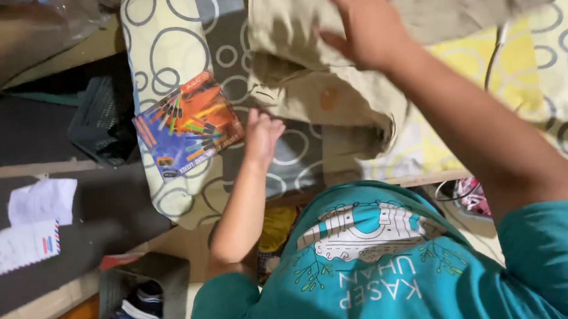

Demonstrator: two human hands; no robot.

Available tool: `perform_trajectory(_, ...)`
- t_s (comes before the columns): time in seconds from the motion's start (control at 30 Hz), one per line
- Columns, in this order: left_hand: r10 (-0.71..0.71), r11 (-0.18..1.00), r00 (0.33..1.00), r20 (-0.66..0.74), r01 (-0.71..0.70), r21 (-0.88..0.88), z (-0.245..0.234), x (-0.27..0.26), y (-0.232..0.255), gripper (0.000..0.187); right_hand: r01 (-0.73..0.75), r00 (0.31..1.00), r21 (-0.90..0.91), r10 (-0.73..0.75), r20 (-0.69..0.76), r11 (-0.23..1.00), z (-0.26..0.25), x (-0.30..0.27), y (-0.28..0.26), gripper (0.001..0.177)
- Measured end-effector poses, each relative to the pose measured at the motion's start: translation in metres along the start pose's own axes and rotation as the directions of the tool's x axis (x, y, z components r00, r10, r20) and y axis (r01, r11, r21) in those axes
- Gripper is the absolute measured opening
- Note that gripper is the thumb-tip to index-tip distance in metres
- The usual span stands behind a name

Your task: The person irons a pair of beige shorts on a patterned ironing board. They smooth the fabric with their hands, use an electric iron to press the garment, and fold the shorts into a neat pile before placing them on the floor.

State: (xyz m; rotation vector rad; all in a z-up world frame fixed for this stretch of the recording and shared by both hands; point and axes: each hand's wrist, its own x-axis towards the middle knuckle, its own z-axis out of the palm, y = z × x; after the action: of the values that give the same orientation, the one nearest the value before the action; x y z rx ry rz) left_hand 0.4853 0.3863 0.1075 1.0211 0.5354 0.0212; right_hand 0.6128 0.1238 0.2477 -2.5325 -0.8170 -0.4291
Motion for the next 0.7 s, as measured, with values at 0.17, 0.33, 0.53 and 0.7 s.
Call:
perform_trajectory(0.17, -0.231, 0.917, 0.971, -0.052, 0.236, 0.321, -0.132, 0.031, -0.068, 0.052, -0.424, 0.896, -0.002, 0.420, 0.142, 0.906, 0.075, -0.167, 0.011, 0.072)
perform_trajectory(0.33, 0.114, 0.760, 0.988, 0.100, -0.151, 0.632, -0.145, 0.069, -0.075, 0.040, -0.884, 0.467, 0.066, 0.881, 0.075, 0.463, 0.082, -0.282, 0.015, 0.076)
perform_trajectory(0.53, 0.096, 0.397, 0.990, 0.102, -0.132, 0.908, -0.106, 0.136, -0.100, 0.070, -0.897, 0.441, 0.095, 0.890, 0.119, 0.432, 0.148, -0.307, 0.055, 0.050)
perform_trajectory(0.7, 0.529, 0.121, 0.774, 0.348, -0.474, 0.872, -0.074, 0.126, -0.063, 0.041, -0.686, 0.528, 0.646, 0.840, 0.123, 0.336, 0.129, -0.296, 0.080, 0.019)
